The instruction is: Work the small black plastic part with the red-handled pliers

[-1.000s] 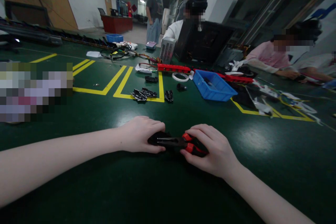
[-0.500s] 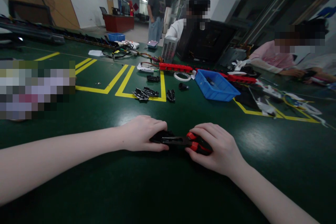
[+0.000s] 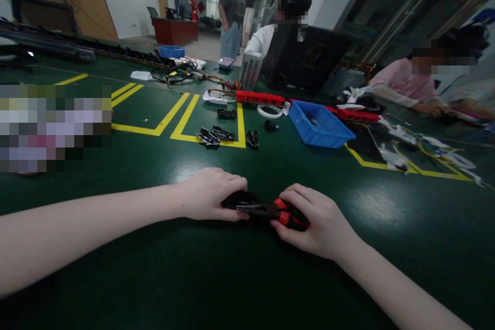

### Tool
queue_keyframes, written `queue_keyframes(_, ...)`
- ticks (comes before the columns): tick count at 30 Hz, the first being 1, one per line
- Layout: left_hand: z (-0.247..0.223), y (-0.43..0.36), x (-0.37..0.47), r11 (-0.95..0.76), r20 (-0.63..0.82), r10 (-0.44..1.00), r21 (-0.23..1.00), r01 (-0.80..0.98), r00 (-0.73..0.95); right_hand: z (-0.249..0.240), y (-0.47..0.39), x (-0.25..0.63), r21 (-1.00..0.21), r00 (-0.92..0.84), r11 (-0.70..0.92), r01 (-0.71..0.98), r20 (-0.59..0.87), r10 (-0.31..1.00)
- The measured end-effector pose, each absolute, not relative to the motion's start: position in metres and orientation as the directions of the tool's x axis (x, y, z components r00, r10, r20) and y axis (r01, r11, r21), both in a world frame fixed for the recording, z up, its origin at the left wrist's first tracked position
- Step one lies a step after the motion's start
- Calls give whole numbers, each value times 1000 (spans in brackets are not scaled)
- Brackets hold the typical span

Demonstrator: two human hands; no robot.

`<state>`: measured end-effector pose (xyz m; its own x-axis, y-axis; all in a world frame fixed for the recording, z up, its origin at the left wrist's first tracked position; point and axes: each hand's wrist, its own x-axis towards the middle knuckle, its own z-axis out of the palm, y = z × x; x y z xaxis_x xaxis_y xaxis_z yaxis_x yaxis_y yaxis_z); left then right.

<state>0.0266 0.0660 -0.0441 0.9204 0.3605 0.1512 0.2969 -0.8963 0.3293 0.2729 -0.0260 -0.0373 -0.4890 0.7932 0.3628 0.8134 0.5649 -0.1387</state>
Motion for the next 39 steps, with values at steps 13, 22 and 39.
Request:
queue_keyframes(13, -41, 65, 27, -891, 136, 370, 332, 310, 919, -37, -16, 293, -106, -344, 420, 901, 416, 842)
queue_keyframes(22, -41, 62, 27, -886, 141, 396, 317, 338, 907, -42, -14, 297, -126, -311, 356, 926, 277, 909)
queue_keyframes(39, -41, 62, 27, -879, 130, 396, 338, 335, 909, -37, -19, 323, -78, -347, 370, 926, 212, 913)
